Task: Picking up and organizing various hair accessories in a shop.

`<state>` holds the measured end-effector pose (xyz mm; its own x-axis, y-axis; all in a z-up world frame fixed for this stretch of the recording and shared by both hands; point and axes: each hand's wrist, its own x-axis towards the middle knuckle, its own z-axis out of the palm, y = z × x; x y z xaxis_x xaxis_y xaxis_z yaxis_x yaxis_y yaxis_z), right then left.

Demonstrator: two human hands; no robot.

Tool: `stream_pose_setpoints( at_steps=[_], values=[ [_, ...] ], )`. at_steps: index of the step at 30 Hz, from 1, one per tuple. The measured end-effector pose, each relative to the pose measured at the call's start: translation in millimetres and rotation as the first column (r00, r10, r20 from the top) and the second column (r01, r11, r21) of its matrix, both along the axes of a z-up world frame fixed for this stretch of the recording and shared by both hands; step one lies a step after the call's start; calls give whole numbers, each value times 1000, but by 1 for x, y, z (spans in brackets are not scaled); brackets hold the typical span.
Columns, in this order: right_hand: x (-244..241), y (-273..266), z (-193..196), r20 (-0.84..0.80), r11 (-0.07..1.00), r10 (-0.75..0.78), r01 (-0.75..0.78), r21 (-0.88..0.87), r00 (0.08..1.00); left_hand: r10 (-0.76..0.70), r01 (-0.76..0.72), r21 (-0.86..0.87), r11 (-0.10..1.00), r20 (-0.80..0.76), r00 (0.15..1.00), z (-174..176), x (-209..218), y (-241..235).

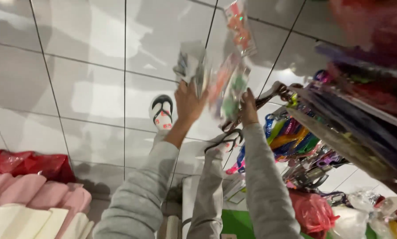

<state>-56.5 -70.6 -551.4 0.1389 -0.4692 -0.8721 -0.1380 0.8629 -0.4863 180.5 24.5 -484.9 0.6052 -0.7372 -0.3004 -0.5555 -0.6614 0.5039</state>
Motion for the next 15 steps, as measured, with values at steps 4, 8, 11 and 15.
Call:
stream_pose_setpoints(
  at_steps=[4,8,11,15],
  values=[
    [-67,69,-20,-65,967,218,-224,-118,974,71,-72,-16,997,-52,996,-3,30,67],
    [-198,207,-101,-3,758,476,-412,-506,879,26,-26,0,1000,-152,988,58,53,131],
    [-168,212,-37,167,798,316,-166,-580,934,82,-64,82,995,-246,966,111,54,162],
    [-129,192,97,82,763,230,-127,-634,970,202,-178,121,977,-230,952,198,43,170]
  ],
)
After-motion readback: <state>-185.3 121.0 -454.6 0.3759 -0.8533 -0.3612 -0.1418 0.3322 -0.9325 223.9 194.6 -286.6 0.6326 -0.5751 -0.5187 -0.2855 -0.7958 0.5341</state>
